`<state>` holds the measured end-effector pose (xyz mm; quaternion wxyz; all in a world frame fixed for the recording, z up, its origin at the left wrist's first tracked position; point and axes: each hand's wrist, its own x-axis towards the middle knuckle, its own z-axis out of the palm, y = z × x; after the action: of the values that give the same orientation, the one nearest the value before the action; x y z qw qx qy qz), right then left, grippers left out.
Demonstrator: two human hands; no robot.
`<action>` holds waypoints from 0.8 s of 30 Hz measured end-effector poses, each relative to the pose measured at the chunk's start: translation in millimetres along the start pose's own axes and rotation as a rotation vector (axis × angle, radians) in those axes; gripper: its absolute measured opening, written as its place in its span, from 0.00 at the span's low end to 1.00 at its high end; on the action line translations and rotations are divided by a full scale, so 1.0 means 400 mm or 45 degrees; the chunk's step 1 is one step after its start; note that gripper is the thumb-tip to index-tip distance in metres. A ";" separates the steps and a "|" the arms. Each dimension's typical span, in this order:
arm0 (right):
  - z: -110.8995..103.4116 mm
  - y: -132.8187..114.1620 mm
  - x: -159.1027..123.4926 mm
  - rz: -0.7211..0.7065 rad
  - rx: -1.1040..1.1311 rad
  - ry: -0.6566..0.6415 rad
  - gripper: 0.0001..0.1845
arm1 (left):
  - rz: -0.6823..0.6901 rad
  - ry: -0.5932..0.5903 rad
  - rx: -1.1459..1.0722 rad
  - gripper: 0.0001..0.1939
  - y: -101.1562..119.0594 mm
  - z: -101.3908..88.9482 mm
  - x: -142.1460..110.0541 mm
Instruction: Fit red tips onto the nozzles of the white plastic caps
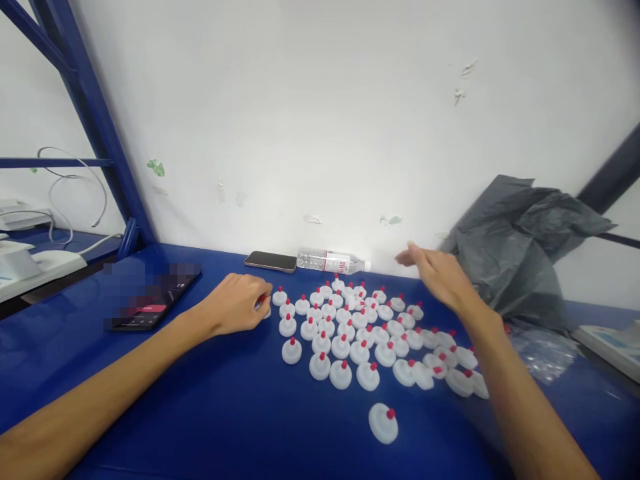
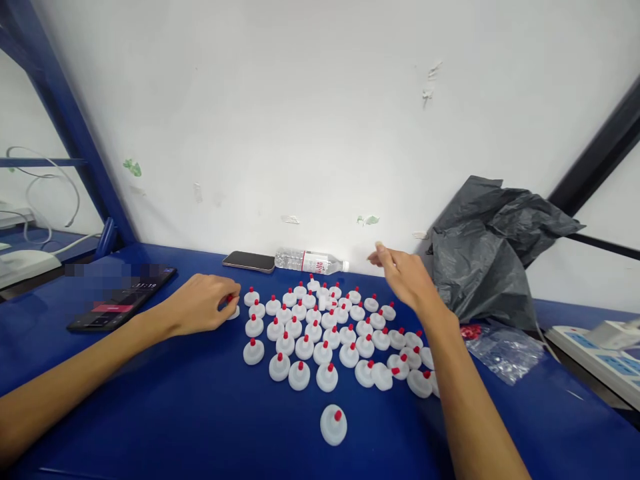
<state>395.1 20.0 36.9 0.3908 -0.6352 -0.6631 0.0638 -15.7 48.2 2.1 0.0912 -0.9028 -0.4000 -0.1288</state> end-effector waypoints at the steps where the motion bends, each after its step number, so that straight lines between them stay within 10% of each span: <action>1: -0.012 0.043 0.003 0.179 0.224 -0.080 0.30 | 0.009 -0.044 0.000 0.08 0.004 0.000 -0.001; 10: -0.017 0.276 -0.041 0.520 0.731 -0.188 0.35 | -0.324 0.207 -0.410 0.13 0.035 0.035 0.006; 24: 0.113 0.252 -0.004 0.437 0.936 -0.037 0.36 | -0.121 -0.111 -0.732 0.31 0.068 0.111 -0.008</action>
<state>447.5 55.9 -53.4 0.5662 -0.5535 -0.4859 0.3699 9.8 39.9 -42.8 -0.1916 -0.8765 -0.3927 -0.2020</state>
